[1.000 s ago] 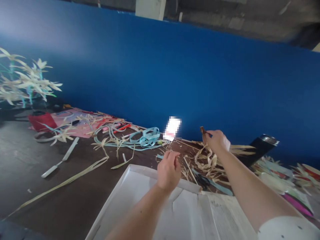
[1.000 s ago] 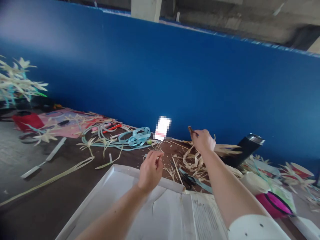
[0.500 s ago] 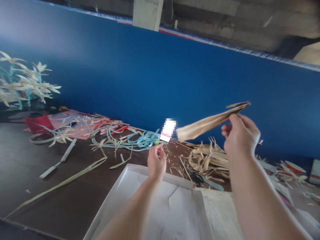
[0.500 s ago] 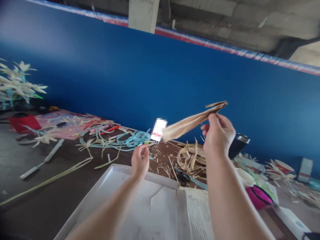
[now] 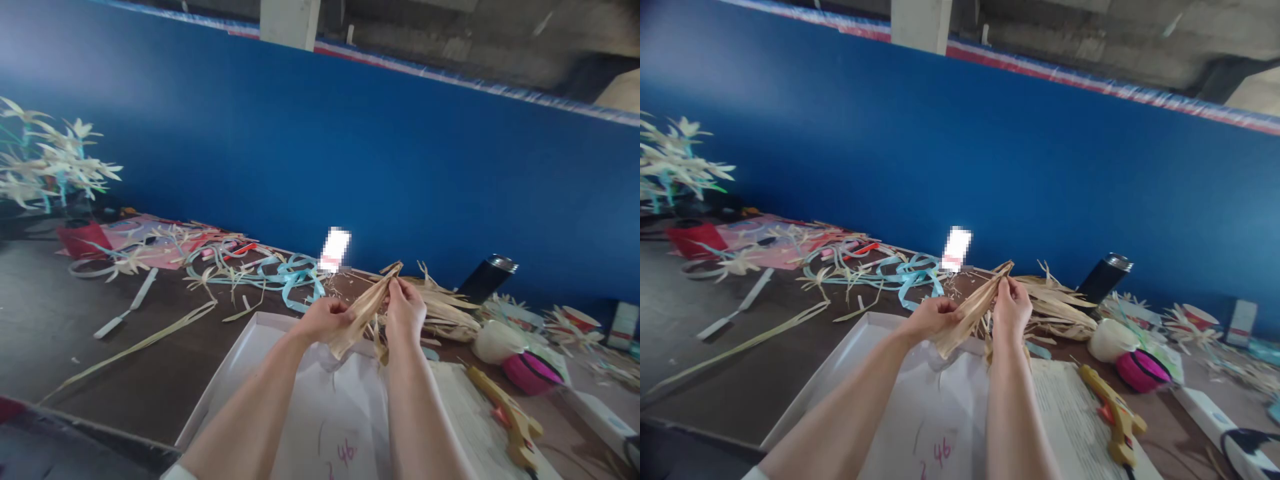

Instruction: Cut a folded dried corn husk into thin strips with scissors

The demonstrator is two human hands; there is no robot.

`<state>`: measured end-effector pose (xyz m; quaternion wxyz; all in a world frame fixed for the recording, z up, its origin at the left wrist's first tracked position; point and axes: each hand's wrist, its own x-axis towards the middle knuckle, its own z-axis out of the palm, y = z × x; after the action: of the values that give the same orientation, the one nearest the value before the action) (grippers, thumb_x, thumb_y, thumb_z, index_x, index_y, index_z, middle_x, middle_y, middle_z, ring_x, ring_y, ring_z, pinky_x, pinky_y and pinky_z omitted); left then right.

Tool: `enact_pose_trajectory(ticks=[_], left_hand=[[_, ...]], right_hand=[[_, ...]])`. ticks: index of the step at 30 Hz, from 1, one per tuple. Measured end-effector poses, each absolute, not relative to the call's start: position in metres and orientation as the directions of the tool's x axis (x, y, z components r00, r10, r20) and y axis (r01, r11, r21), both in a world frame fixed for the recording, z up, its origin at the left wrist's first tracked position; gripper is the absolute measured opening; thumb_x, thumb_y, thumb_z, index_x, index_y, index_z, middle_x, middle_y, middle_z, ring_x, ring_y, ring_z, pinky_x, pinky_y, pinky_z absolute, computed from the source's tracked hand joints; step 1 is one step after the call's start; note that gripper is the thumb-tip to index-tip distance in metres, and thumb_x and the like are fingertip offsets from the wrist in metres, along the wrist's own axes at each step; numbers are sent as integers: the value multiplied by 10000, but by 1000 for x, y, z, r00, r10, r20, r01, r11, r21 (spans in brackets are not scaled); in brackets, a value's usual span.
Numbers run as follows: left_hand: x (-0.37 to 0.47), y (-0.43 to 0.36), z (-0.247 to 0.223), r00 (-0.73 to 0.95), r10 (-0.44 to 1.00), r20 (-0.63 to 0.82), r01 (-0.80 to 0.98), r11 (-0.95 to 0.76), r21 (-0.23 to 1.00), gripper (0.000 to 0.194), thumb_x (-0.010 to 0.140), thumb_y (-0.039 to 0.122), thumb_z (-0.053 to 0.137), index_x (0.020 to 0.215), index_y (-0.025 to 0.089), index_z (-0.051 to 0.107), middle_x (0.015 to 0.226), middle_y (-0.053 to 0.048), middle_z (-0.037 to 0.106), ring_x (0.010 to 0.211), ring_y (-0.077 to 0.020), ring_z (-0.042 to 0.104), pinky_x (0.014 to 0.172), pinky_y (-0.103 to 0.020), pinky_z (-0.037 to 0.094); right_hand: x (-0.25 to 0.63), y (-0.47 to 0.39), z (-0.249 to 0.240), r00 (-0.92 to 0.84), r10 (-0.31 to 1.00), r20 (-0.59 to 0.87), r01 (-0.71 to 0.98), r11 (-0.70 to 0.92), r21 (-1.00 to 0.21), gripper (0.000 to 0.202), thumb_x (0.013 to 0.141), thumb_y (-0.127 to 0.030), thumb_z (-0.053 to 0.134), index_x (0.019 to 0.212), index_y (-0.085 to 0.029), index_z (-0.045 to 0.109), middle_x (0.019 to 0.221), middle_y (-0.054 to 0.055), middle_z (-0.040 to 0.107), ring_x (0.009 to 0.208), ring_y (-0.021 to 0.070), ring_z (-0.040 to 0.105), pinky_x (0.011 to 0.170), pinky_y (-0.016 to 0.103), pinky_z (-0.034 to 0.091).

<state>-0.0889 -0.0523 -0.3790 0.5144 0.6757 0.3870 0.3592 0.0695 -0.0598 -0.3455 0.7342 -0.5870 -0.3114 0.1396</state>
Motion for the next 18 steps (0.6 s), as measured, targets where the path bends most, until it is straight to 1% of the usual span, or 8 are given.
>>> enact_pose_trajectory(ticks=[2, 3, 6, 7, 9, 12, 15, 18], left_hand=[[-89, -48, -381, 386, 917, 105, 178, -186, 966, 308, 686, 445, 592, 734, 144, 636, 677, -2, 604, 598, -104, 500, 522, -201, 351], [-89, -46, -381, 338, 932, 129, 166, -194, 967, 296, 697, 431, 580, 735, 142, 633, 685, -3, 607, 607, -105, 505, 533, -203, 358], [-88, -43, -381, 210, 958, 195, 75, -214, 974, 273, 710, 392, 571, 771, 132, 626, 712, -14, 618, 637, -113, 523, 573, -211, 387], [-88, -43, -381, 196, 957, 213, 52, -228, 972, 262, 708, 376, 576, 782, 130, 627, 720, -16, 621, 645, -115, 528, 583, -213, 393], [-87, -44, -380, 186, 951, 247, 40, -259, 965, 238, 703, 351, 586, 780, 130, 629, 716, -13, 619, 647, -114, 526, 586, -212, 394], [-86, -46, -380, 117, 960, 254, 59, -262, 963, 238, 706, 366, 589, 742, 134, 623, 658, 6, 584, 601, -97, 488, 557, -204, 371], [-86, -47, -380, 53, 970, 237, 58, -240, 969, 275, 709, 408, 591, 688, 134, 600, 586, 28, 523, 540, -77, 429, 519, -195, 338], [-86, -46, -380, 58, 975, 214, 23, -215, 976, 289, 706, 423, 592, 662, 138, 579, 529, 41, 471, 492, -69, 383, 476, -194, 302]], right_hand=[[70, -63, -350, 697, 666, 267, 131, 247, -960, 440, 681, -479, 600, 971, -154, 661, 768, 54, 669, 596, 162, 579, 484, 248, 418], [70, -66, -351, 629, 735, 254, 142, 213, -967, 455, 685, -502, 595, 976, -159, 662, 790, 57, 675, 628, 174, 592, 492, 249, 422], [68, -76, -352, 326, 930, 170, 275, 79, -958, 466, 673, -523, 623, 971, -170, 676, 821, 60, 686, 719, 209, 614, 541, 259, 439], [67, -79, -351, 227, 964, 140, 320, 62, -946, 458, 663, -510, 643, 964, -168, 681, 821, 58, 688, 738, 216, 616, 572, 266, 447], [66, -82, -351, 106, 988, 112, 363, 66, -930, 443, 650, -490, 667, 943, -158, 688, 799, 53, 688, 753, 226, 618, 629, 282, 455], [67, -84, -355, 90, 989, 119, 308, 86, -947, 459, 659, -489, 661, 960, -144, 678, 768, 47, 681, 736, 228, 617, 654, 297, 460], [70, -83, -360, 156, 981, 117, 246, 76, -966, 466, 671, -505, 644, 963, -142, 670, 723, 37, 668, 658, 204, 601, 584, 280, 447], [72, -82, -362, 230, 965, 124, 295, 52, -954, 440, 658, -525, 643, 881, -150, 690, 659, 23, 650, 563, 170, 561, 509, 255, 407]])
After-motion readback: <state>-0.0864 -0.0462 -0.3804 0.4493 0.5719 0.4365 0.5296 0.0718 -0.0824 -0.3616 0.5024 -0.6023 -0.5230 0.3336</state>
